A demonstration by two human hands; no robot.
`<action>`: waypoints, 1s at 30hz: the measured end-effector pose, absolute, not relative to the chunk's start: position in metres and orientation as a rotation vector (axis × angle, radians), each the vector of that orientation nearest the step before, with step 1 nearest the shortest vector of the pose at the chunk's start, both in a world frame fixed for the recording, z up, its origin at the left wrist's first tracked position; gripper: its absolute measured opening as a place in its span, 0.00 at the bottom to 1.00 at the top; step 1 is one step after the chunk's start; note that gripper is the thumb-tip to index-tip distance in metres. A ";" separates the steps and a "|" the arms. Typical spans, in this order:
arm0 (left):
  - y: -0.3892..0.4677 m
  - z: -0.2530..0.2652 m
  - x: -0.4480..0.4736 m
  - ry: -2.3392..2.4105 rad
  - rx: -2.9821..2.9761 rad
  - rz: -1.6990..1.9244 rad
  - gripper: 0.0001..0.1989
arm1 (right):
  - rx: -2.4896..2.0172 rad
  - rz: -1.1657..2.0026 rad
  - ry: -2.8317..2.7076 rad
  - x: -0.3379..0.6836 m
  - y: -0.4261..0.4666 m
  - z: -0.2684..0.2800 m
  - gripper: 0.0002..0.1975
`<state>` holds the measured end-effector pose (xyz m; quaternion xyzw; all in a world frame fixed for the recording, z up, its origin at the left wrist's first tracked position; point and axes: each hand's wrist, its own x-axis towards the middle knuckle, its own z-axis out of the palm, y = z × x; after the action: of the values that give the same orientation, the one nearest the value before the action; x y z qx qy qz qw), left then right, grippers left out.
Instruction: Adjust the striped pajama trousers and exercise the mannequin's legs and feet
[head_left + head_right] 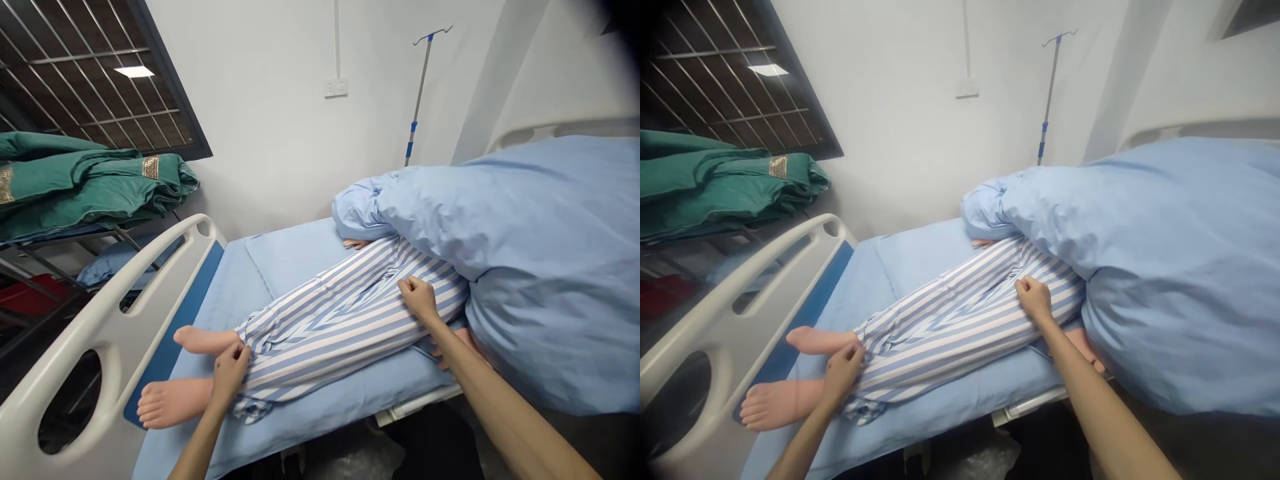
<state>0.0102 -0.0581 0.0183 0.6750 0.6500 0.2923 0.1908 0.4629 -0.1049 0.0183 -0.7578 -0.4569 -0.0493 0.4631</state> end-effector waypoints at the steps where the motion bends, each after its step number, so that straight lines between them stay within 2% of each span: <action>1: -0.057 0.018 0.004 1.853 1.921 0.801 0.13 | -1.867 -0.122 -1.126 0.462 -0.105 0.018 0.16; 7: -0.054 0.010 0.004 1.792 2.172 0.598 0.11 | -1.904 -0.118 -1.143 0.460 -0.105 0.019 0.16; 14: -0.057 0.007 0.005 1.887 2.180 0.584 0.09 | -1.858 -0.044 -1.203 0.437 -0.103 0.026 0.15; 18: -0.057 0.009 0.006 1.901 2.128 0.632 0.10 | -1.693 0.079 -1.463 0.357 -0.094 0.035 0.15; 25: -0.058 0.002 -0.002 1.940 2.094 0.803 0.10 | -1.403 0.295 -1.763 0.143 -0.080 0.026 0.13; 30: -0.059 -0.001 -0.007 1.898 2.069 0.820 0.09 | -1.411 0.350 -1.739 0.100 -0.072 0.003 0.12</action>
<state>-0.0068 -0.0589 -0.0008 0.7032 0.6452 0.2786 0.1079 0.1002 -0.0719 0.0028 -0.5638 -0.6950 0.1400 0.4238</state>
